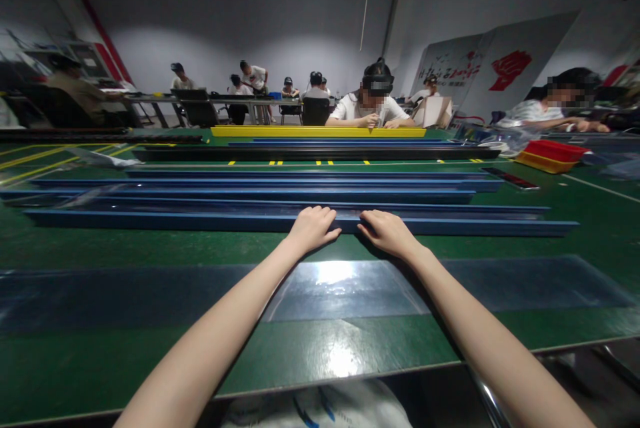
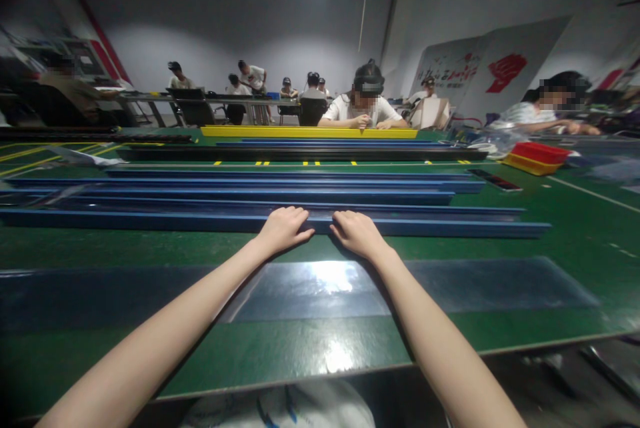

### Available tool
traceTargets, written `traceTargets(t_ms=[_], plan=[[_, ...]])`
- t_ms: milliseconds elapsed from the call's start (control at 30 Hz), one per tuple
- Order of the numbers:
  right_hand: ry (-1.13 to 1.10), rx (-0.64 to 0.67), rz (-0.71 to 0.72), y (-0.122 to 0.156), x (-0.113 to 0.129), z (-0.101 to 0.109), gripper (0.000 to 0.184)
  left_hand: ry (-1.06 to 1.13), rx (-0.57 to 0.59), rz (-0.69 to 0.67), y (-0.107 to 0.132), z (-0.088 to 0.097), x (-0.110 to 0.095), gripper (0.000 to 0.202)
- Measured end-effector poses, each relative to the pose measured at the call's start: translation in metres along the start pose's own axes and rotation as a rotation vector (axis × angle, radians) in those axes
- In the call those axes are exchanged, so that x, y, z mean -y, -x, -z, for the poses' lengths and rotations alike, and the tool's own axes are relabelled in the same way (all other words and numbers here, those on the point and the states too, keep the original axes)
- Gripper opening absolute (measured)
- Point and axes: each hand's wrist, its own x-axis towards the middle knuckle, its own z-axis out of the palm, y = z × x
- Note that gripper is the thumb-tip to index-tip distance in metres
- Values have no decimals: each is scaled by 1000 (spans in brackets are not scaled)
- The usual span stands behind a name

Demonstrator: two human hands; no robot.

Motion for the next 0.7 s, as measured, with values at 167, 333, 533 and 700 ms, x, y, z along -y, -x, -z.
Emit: traceTargets(t_ms=[167,333,533,700], plan=[[-5,-9,3,0,0,0,22,-3,0,-1,0,0,0,26],[-10,3,-7,0,0,1,22,-2,0,-2,0,1,0,26],[-3,-2,-1,0,0,0,22,25,10,5,0,1,0,26],[0,-1,-2,0,1,1,22,26,5,6,0,0,0,25]])
